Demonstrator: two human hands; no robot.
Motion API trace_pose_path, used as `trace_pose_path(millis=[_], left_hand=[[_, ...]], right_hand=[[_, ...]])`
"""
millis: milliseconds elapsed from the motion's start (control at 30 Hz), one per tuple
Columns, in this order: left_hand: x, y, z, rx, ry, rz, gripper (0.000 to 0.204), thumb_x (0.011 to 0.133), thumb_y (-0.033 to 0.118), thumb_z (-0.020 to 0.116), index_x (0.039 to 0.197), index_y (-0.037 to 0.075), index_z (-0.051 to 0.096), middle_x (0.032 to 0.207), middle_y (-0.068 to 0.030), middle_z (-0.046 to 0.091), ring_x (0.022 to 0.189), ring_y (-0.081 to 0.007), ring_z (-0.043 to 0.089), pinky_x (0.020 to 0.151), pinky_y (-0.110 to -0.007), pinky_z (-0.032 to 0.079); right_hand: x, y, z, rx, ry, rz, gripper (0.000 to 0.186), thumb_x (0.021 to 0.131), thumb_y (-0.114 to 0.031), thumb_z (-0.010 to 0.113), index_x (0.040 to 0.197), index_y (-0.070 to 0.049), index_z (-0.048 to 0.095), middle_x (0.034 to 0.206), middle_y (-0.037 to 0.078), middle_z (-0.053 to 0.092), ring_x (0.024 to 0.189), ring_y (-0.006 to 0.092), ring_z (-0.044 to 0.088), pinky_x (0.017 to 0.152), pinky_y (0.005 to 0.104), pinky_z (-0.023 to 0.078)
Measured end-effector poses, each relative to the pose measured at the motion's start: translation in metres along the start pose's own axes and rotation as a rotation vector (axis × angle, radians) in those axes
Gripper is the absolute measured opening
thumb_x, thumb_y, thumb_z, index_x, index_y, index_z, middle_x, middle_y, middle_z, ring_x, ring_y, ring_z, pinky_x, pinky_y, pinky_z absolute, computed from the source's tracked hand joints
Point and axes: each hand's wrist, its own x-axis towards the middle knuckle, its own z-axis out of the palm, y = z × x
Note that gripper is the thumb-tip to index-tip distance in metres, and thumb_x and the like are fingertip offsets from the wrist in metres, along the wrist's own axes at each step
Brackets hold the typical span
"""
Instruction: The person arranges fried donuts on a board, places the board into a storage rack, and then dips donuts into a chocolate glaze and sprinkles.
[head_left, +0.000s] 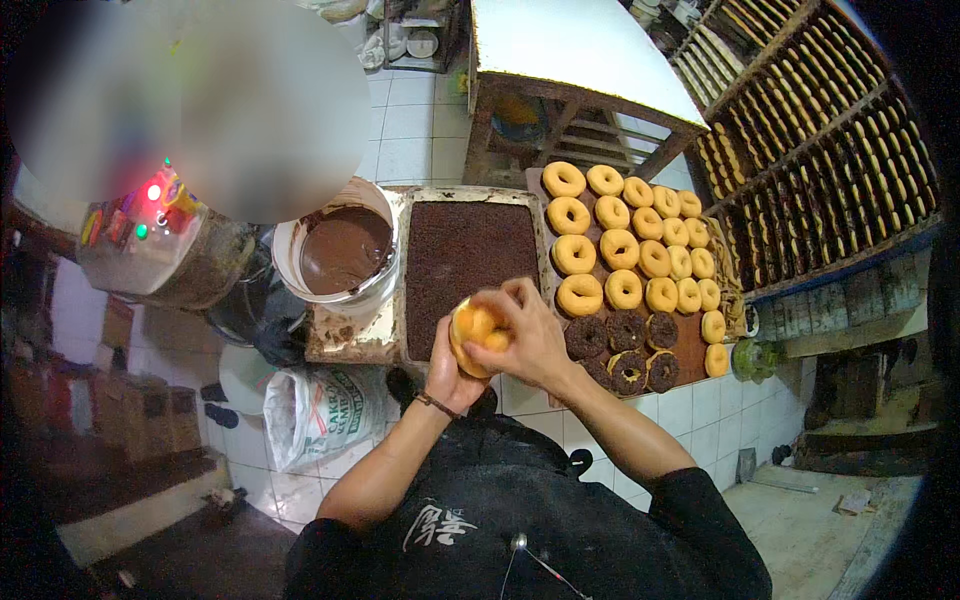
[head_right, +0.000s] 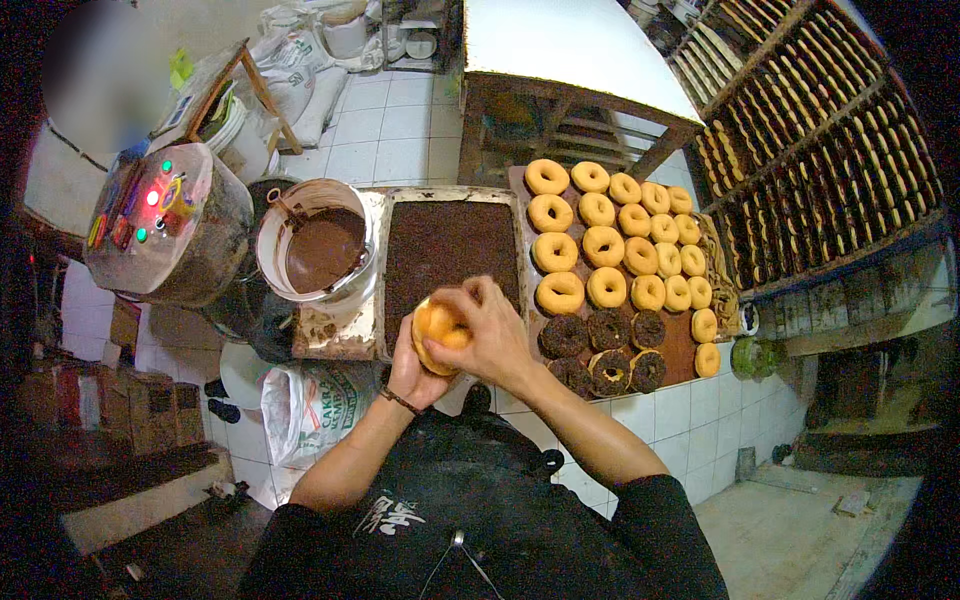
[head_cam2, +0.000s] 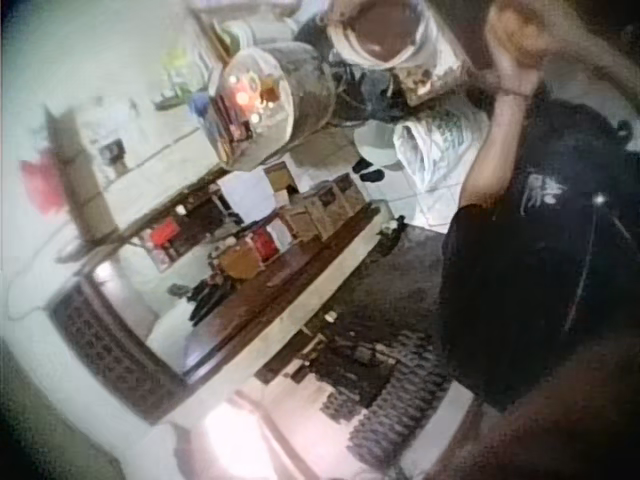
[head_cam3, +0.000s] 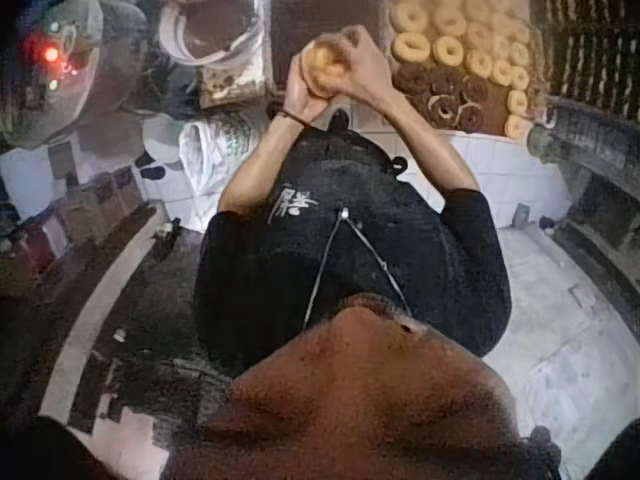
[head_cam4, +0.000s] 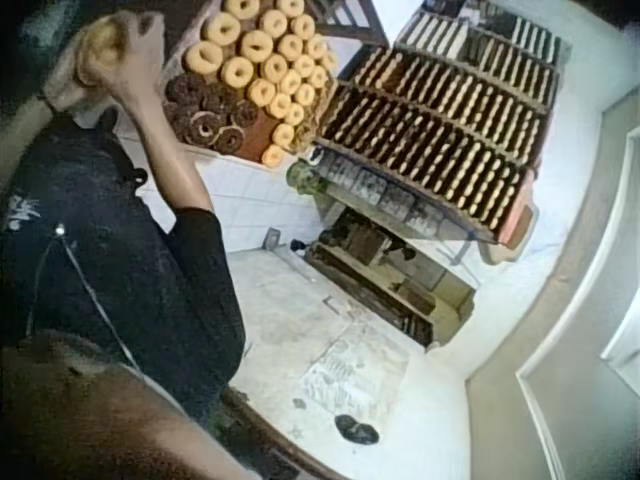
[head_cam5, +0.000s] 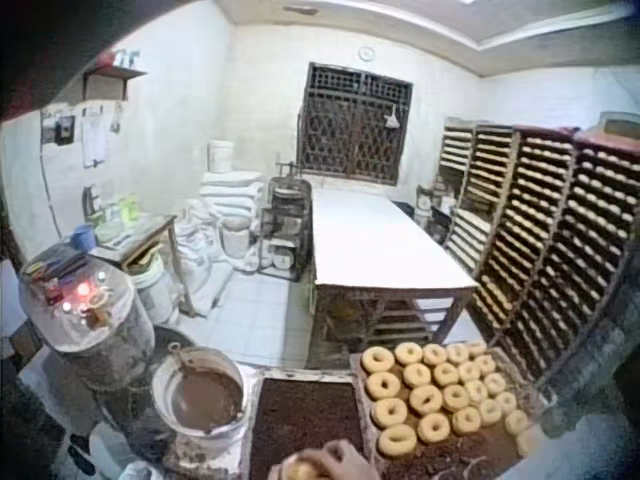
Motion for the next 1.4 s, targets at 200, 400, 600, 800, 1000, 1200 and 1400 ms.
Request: trace_pose_path(millis=[200, 400, 600, 800, 1000, 1200, 1400], left_hand=[[0.041, 0.025, -0.059, 1.062, 0.215, 0.339, 0.049, 0.104, 0.046, 0.048, 0.131, 0.006, 0.055, 0.124, -0.0150, 0.063, 0.113, -0.0292, 0.061, 0.098, -0.044, 0.050], [0.025, 0.038, -0.065, 2.297, -0.010, 0.643, 0.044, 0.089, 0.029, 0.072, 0.122, 0.002, 0.063, 0.132, -0.0152, 0.054, 0.124, -0.0377, 0.049, 0.105, -0.047, 0.043], [0.034, 0.037, -0.080, 2.288, 0.062, 0.575, 0.029, 0.085, 0.022, 0.074, 0.106, 0.002, 0.069, 0.120, -0.0146, 0.056, 0.114, -0.0353, 0.053, 0.097, -0.045, 0.049], [0.044, 0.034, -0.073, 2.274, -0.035, 0.642, 0.022, 0.085, 0.021, 0.074, 0.092, 0.000, 0.072, 0.115, -0.0173, 0.056, 0.115, -0.0366, 0.051, 0.100, -0.045, 0.047], [0.060, 0.010, -0.080, 2.359, -0.095, 0.719, 0.025, 0.085, 0.021, 0.073, 0.099, 0.000, 0.073, 0.119, -0.0163, 0.060, 0.119, -0.0349, 0.054, 0.102, -0.045, 0.045], [0.062, 0.010, -0.071, 2.314, -0.071, 0.720, 0.019, 0.081, 0.015, 0.075, 0.090, -0.002, 0.071, 0.116, -0.0185, 0.060, 0.113, -0.0384, 0.055, 0.097, -0.046, 0.047], [0.061, -0.004, -0.061, 2.274, 0.003, 0.790, 0.017, 0.084, 0.013, 0.074, 0.088, -0.002, 0.069, 0.119, -0.0179, 0.059, 0.114, -0.0376, 0.055, 0.097, -0.044, 0.047]], right_hand=[[0.010, 0.099, 0.033, -0.204, 0.008, 0.324, 0.054, 0.091, -0.054, 0.067, 0.122, -0.011, 0.054, 0.115, 0.022, 0.054, 0.102, 0.0437, 0.062, 0.081, 0.0549, 0.054], [-0.053, 0.124, 0.053, -0.300, -0.332, 0.091, 0.047, 0.087, -0.029, 0.071, 0.129, -0.011, 0.059, 0.124, 0.017, 0.057, 0.115, 0.0394, 0.056, 0.092, 0.0489, 0.053], [-0.039, 0.131, 0.074, -0.248, -0.324, 0.106, 0.043, 0.086, -0.018, 0.070, 0.128, -0.011, 0.064, 0.120, 0.017, 0.063, 0.116, 0.0361, 0.059, 0.092, 0.0438, 0.055], [-0.032, 0.136, 0.051, 0.167, -0.084, 0.389, 0.042, 0.089, -0.017, 0.071, 0.128, -0.003, 0.065, 0.104, 0.016, 0.070, 0.092, 0.0300, 0.069, 0.085, 0.0388, 0.055], [-0.089, 0.164, -0.040, 1.328, 0.241, 0.918, 0.050, 0.101, -0.007, 0.054, 0.150, -0.013, 0.047, 0.120, 0.003, 0.064, 0.100, 0.0143, 0.065, 0.080, 0.0299, 0.057], [-0.207, 0.284, -0.113, 1.498, 0.938, 0.658, 0.055, 0.103, -0.003, 0.042, 0.156, -0.012, 0.030, 0.150, 0.016, 0.046, 0.130, 0.0354, 0.055, 0.109, 0.0514, 0.049], [-0.266, 0.407, -0.126, 1.270, 1.430, 1.000, 0.060, 0.094, 0.001, 0.062, 0.148, -0.013, 0.041, 0.135, 0.014, 0.056, 0.116, 0.0308, 0.060, 0.095, 0.0440, 0.057]])
